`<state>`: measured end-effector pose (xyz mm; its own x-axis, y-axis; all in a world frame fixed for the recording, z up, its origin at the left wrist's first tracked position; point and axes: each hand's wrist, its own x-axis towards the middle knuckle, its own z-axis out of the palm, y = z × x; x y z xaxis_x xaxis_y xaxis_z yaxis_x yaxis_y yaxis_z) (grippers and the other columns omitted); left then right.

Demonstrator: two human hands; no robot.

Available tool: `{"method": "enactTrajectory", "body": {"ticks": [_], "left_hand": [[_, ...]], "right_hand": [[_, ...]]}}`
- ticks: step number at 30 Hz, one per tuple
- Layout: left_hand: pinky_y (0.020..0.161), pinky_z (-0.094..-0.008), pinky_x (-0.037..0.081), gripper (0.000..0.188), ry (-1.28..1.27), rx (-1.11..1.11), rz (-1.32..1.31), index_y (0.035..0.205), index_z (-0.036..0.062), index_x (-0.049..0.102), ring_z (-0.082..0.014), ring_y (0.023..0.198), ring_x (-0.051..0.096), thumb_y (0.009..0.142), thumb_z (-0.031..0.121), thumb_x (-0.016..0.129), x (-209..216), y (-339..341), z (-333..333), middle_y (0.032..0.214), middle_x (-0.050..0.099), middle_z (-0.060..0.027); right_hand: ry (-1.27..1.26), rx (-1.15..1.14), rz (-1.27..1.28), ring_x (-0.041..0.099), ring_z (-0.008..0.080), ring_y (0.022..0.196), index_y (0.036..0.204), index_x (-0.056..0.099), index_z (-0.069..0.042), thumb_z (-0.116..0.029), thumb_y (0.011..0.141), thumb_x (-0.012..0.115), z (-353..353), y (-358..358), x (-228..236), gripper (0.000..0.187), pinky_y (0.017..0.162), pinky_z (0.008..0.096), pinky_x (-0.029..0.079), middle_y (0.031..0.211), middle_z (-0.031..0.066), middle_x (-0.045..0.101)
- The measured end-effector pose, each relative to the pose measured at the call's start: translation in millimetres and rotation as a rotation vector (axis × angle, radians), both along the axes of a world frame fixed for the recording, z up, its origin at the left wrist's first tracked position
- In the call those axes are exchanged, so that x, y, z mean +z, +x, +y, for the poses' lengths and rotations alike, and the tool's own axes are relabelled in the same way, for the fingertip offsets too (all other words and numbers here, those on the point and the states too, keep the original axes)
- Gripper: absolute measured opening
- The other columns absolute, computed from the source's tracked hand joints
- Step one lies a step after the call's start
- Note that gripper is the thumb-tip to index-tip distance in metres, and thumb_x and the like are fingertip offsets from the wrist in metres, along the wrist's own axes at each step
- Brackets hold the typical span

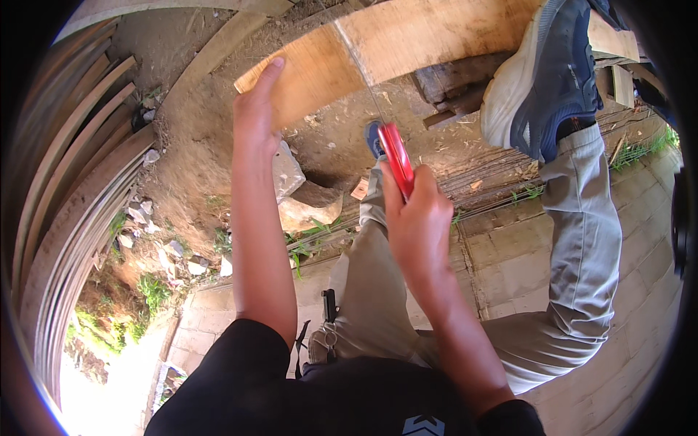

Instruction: The person uses a hand saw to cut a wooden plank resting on a workbench. They hold the plank with one hand and saw with the other, completing the cut and separating the piece.

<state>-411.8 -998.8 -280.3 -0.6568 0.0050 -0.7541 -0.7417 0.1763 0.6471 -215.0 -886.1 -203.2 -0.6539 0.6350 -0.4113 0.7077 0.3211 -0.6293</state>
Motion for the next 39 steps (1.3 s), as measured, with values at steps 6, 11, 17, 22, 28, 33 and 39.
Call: {"method": "enactTrajectory", "body": {"ticks": [6, 11, 17, 22, 28, 33, 39], "left_hand": [[0.098, -0.0372, 0.048, 0.072, -0.104, 0.010, -0.054, 0.129, -0.0052, 0.054, -0.0243, 0.112, 0.062, 0.081, 0.041, 0.081, 3, 5, 8, 0.122, 0.062, -0.0164], [0.098, -0.0358, 0.049, 0.067, 0.030, 0.039, -0.001, 0.130, -0.0017, 0.055, -0.0222, 0.111, 0.062, 0.083, 0.039, 0.080, -10, 2, 2, 0.123, 0.063, -0.0120], [0.096, -0.0346, 0.050, 0.065, 0.016, 0.043, 0.019, 0.130, -0.0039, 0.055, -0.0216, 0.110, 0.063, 0.084, 0.034, 0.080, -7, 2, 9, 0.123, 0.063, -0.0126], [0.096, -0.0341, 0.050, 0.065, 0.027, 0.049, 0.009, 0.130, -0.0038, 0.055, -0.0213, 0.110, 0.063, 0.083, 0.033, 0.081, -11, 0, 3, 0.124, 0.063, -0.0134], [0.089, -0.0346, 0.053, 0.063, -0.022, 0.050, 0.018, 0.124, -0.0070, 0.057, -0.0216, 0.102, 0.066, 0.081, 0.031, 0.083, -2, -5, 4, 0.115, 0.066, -0.0142], [0.077, -0.0367, 0.056, 0.059, 0.085, 0.081, 0.129, 0.112, -0.0108, 0.063, -0.0229, 0.086, 0.069, 0.077, 0.031, 0.086, -22, 2, 0, 0.102, 0.069, -0.0172], [0.077, -0.0360, 0.056, 0.055, -0.030, 0.099, 0.067, 0.112, -0.0082, 0.063, -0.0229, 0.087, 0.069, 0.078, 0.030, 0.085, -13, 3, 3, 0.103, 0.069, -0.0160]], "right_hand": [[-0.113, -0.019, -0.308, 0.064, 0.0380, 0.068, 0.081, 0.054, 0.001, -0.018, 0.087, 0.075, -9, 96, 37, 0.029, 0.058, 0.0468, 0.052, 0.072, 0.0199, 0.060], [0.051, -0.015, -0.003, 0.058, 0.0291, 0.046, 0.075, 0.052, -0.002, -0.025, 0.089, 0.075, -4, 19, -19, 0.036, 0.045, 0.0405, 0.043, 0.057, 0.0168, 0.057], [0.033, 0.003, -0.117, 0.059, 0.0337, 0.052, 0.078, 0.055, 0.000, -0.023, 0.090, 0.074, -9, 94, 15, 0.032, 0.048, 0.0432, 0.045, 0.063, 0.0185, 0.058], [0.113, 0.057, -0.046, 0.057, 0.0320, 0.045, 0.074, 0.052, -0.001, -0.024, 0.091, 0.073, -13, 90, 7, 0.035, 0.044, 0.0412, 0.042, 0.057, 0.0164, 0.056], [0.003, 0.087, -0.107, 0.064, 0.0364, 0.057, 0.078, 0.055, 0.001, -0.020, 0.090, 0.073, 15, 8, 8, 0.030, 0.051, 0.0457, 0.049, 0.065, 0.0182, 0.060], [0.031, 0.009, -0.168, 0.058, 0.0299, 0.045, 0.077, 0.055, -0.001, -0.024, 0.093, 0.071, -18, 94, 22, 0.032, 0.045, 0.0401, 0.042, 0.056, 0.0170, 0.056], [0.051, 0.018, -0.020, 0.057, 0.0297, 0.045, 0.075, 0.055, -0.001, -0.024, 0.092, 0.072, 2, 7, -5, 0.033, 0.044, 0.0403, 0.042, 0.056, 0.0175, 0.055]]}}
